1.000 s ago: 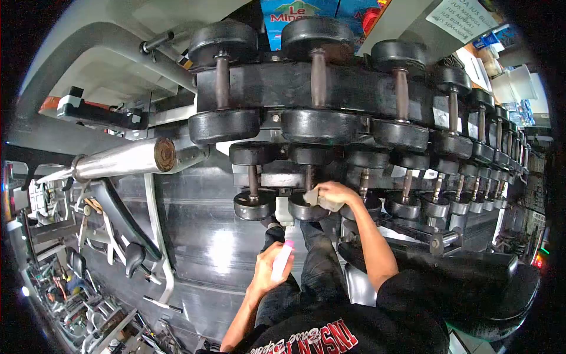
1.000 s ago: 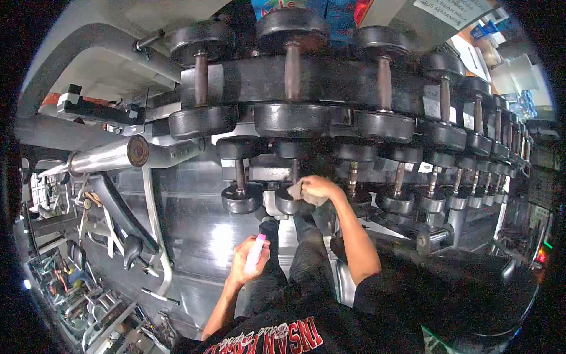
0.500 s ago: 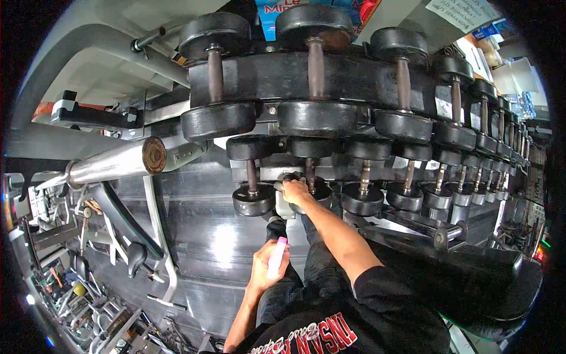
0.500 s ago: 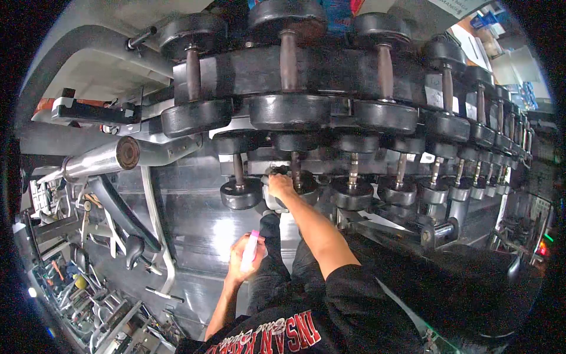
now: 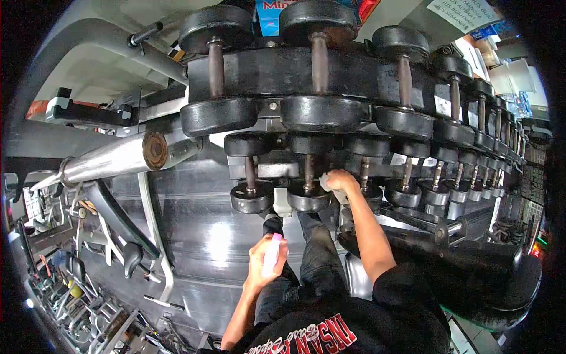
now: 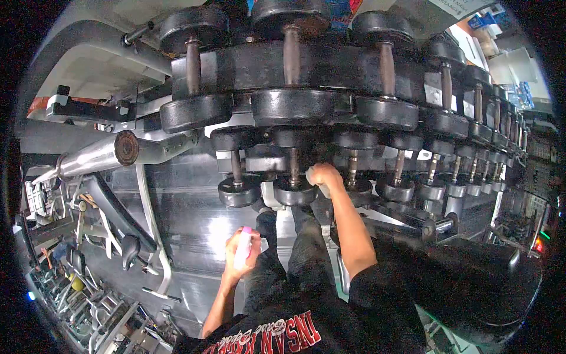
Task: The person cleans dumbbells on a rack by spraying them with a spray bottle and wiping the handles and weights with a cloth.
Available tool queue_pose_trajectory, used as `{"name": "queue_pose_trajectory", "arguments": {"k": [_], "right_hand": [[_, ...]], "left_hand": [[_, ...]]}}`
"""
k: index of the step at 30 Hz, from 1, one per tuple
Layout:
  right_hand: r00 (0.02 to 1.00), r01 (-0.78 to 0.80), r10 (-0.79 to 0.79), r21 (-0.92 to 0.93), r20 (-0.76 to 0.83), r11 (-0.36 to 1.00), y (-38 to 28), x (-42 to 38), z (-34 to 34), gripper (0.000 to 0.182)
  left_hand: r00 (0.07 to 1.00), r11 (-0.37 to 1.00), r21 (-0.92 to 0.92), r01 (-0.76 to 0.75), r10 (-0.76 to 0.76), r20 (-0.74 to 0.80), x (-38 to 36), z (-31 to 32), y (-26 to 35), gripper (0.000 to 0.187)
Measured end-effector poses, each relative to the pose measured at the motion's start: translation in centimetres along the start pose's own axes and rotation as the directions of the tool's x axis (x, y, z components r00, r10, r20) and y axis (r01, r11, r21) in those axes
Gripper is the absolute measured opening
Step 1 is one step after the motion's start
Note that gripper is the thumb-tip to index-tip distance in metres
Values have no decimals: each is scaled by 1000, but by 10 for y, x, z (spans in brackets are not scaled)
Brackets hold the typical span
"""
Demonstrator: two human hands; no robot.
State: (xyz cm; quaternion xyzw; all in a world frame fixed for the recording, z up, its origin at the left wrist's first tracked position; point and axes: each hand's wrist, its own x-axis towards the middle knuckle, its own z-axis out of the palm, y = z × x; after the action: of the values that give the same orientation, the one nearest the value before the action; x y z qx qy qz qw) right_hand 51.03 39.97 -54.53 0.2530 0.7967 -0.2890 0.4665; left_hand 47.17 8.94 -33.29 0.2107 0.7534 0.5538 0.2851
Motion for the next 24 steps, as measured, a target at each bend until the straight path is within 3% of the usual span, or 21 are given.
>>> {"name": "queue_pose_trajectory", "arguments": {"k": [1,3,4,5,7,8,10,11,13,14,15,17,19,24], "right_hand": [[1000,-2,2,-1,-1,1000,11,15,17,49],[898,264,-95,357,-429,896,23,32,55,49],[891,323,-168,330,-421,887,19,23,62,50],[922,281,-146,361,-357,889,15,21,61,47],[936,206,-146,161,-319,965,2,10,49,37],[937,206,-146,164,-316,965,-13,-7,32,37],[982,146,-170,-239,-82,960,-44,-38,0,29],[982,144,-168,-235,-85,961,-46,-36,8,29],[941,139,-212,-269,-265,953,-50,-36,28,24],[955,207,-248,-235,-163,950,-58,-44,26,23],[955,206,-248,-238,-161,949,-67,-47,31,23],[888,376,-379,-63,-262,924,-84,-51,41,28],[838,436,-423,-44,-345,899,-101,-45,44,26],[787,352,-334,-68,-518,934,-113,32,77,23]], "left_hand": [[1000,1000,-12,4,-4,-7,0,0,-2,17],[1000,1000,6,11,-11,-3,-2,-1,-2,17],[1000,999,28,21,-21,1,-3,-2,-3,16],[1000,999,31,24,-24,-1,-5,-3,-4,16],[996,996,5,88,-88,-2,-9,-4,-5,14],[996,996,8,92,-92,0,-11,-5,-6,14],[992,992,20,126,-127,25,-12,-7,-6,14],[992,992,22,124,-125,29,-13,-8,-7,14],[993,993,26,115,-116,16,-16,-8,-11,13],[993,993,24,116,-117,16,-16,-9,-12,13],[991,991,30,130,-131,16,-17,-9,-13,13],[989,989,32,143,-144,15,-16,-9,-13,13],[997,996,35,82,-82,13,-12,-8,-12,12],[992,992,26,125,-126,18,-10,-2,-5,12]]}}
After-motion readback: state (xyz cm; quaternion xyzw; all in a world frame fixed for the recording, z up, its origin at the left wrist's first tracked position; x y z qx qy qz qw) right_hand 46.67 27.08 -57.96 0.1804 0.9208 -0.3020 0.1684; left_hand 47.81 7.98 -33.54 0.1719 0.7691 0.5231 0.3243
